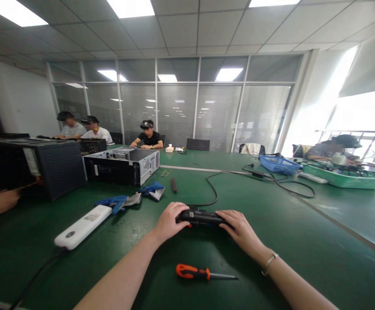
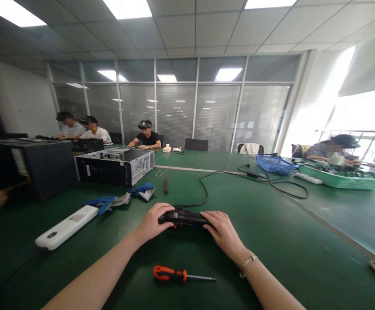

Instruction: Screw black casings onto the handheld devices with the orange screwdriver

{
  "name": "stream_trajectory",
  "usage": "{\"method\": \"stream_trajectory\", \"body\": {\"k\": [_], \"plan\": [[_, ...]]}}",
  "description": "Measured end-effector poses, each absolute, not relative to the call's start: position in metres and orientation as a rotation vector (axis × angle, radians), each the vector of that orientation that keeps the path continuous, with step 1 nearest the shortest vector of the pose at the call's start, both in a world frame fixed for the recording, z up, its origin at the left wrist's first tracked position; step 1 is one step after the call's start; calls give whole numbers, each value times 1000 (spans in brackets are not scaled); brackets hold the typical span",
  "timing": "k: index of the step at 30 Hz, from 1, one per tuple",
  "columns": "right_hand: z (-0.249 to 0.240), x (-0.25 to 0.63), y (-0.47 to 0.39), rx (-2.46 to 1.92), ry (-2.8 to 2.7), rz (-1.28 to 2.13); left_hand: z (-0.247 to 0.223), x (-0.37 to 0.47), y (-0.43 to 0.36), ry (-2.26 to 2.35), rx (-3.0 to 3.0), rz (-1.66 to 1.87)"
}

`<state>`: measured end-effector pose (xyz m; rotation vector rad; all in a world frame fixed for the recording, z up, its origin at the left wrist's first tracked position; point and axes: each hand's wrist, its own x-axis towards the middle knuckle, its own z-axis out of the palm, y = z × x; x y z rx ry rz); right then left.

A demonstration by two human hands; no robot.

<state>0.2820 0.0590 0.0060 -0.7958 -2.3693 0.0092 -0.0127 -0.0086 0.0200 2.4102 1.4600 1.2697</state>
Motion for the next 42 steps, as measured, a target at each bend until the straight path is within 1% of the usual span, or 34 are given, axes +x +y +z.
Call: {"method": "stream_trajectory", "body": {"k": [10,20,29,42], "plan": [[-1,279,64,-871,-2437,34,6,-15,4,1565,2284,1100],[1,282,69,-891,-2502,77,7,-15,1,1615,2251,963],[3,280,72,-940,-2541,80,-1,-16,13,1658,2262,871],[-1,285,80,-938,-2517,64,6,-12,13,1681,2197,806]]}}
